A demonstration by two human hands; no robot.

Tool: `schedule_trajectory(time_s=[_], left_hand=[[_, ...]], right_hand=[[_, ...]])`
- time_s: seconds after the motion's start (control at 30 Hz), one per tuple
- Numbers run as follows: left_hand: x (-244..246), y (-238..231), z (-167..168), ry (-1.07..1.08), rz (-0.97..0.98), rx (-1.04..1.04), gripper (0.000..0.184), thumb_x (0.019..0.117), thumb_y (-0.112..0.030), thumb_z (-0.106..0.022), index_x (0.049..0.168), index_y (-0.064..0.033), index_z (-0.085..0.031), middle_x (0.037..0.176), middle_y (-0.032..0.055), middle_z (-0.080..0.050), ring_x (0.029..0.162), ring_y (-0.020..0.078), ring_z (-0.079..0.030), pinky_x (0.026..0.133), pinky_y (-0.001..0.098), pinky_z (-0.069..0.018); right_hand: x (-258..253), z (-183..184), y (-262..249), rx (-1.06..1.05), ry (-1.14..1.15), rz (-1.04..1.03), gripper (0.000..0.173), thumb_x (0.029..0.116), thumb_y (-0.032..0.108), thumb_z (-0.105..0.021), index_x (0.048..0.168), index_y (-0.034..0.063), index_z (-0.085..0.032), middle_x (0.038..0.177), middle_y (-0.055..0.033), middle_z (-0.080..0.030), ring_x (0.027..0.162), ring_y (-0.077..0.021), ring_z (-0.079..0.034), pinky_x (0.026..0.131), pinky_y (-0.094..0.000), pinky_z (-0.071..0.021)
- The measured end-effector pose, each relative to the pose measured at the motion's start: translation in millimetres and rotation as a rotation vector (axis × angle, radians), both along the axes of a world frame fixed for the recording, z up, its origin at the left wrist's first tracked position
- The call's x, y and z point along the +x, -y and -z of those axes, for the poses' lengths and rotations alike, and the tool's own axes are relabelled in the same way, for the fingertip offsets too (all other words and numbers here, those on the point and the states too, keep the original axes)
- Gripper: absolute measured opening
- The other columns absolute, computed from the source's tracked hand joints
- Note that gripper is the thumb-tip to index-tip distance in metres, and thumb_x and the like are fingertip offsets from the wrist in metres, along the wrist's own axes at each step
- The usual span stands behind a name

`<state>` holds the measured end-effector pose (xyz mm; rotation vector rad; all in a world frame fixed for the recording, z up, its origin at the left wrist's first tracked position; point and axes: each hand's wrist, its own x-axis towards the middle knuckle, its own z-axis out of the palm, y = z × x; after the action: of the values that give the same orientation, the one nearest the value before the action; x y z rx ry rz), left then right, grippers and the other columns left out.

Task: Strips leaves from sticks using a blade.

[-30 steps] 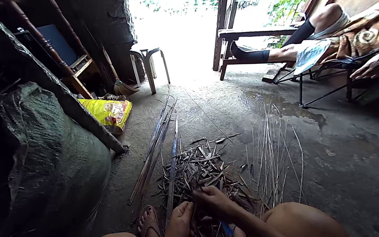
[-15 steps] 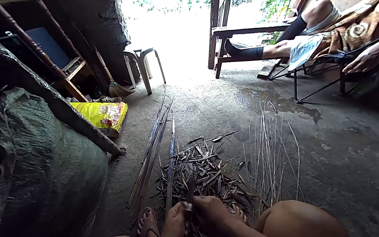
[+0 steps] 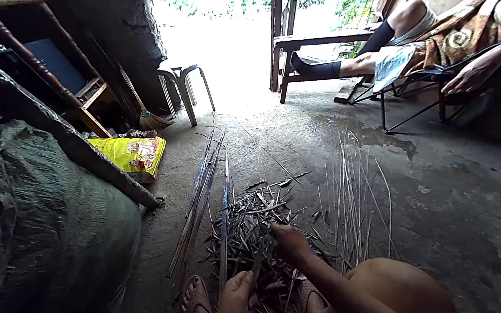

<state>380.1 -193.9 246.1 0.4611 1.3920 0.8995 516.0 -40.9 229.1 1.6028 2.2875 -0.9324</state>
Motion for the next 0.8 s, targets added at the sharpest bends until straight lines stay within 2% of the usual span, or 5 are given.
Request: schedule_trajectory(time_s=[0.13, 0.27, 0.43, 0.57, 0.8], left_hand=[[-1, 2, 0, -0.013, -0.015, 0.009, 0.033, 0.1135, -0.016, -0.031, 0.089, -0.0081, -0.052, 0.054, -0.0061, -0.04, 0.041, 0.0012, -0.033, 0.04, 0.0155, -0.0286], [-4, -6, 2, -0.063, -0.074, 0.014, 0.032, 0.1137, -0.017, -0.032, 0.092, -0.0067, -0.052, 0.056, -0.005, -0.04, 0.042, 0.0027, -0.035, 0.041, 0.0167, -0.0309], [-2, -12, 1, -0.075, -0.141, 0.032, 0.032, 0.113, -0.015, -0.033, 0.09, -0.0082, -0.055, 0.057, -0.0045, -0.043, 0.043, 0.0031, -0.036, 0.041, 0.0178, -0.0316], [2, -9, -2, -0.041, -0.116, 0.032, 0.029, 0.1127, -0.012, -0.03, 0.096, -0.0065, -0.054, 0.056, -0.006, -0.04, 0.042, 0.0019, -0.035, 0.041, 0.0166, -0.0309], [6, -2, -3, -0.027, -0.028, 0.052, 0.033, 0.1131, -0.015, -0.031, 0.088, -0.0086, -0.052, 0.055, -0.0067, -0.04, 0.042, 0.0007, -0.033, 0.041, 0.0154, -0.0287]], right_hand=[[8, -4, -11, 0.003, -0.068, 0.082, 0.027, 0.104, 0.015, -0.05, 0.12, -0.0004, -0.066, 0.116, -0.0234, -0.069, 0.115, -0.0393, -0.065, 0.097, -0.0571, -0.0499], [-1, -11, 24, -0.128, -0.221, -0.165, 0.026, 0.1025, 0.014, -0.052, 0.115, -0.0016, -0.068, 0.104, -0.0244, -0.07, 0.104, -0.0412, -0.067, 0.091, -0.0594, -0.0511], [-17, -19, 65, -0.18, -0.165, -0.375, 0.024, 0.101, 0.017, -0.056, 0.116, 0.0011, -0.067, 0.112, -0.0215, -0.071, 0.11, -0.0395, -0.067, 0.093, -0.0595, -0.0507], [-15, -12, 49, -0.086, -0.129, -0.296, 0.025, 0.1002, 0.016, -0.055, 0.117, 0.0006, -0.066, 0.114, -0.0215, -0.07, 0.11, -0.0395, -0.067, 0.092, -0.0588, -0.051], [-4, -7, 6, -0.03, -0.025, -0.057, 0.028, 0.1039, 0.018, -0.05, 0.119, 0.0004, -0.065, 0.117, -0.0227, -0.069, 0.115, -0.04, -0.065, 0.095, -0.0593, -0.0498]])
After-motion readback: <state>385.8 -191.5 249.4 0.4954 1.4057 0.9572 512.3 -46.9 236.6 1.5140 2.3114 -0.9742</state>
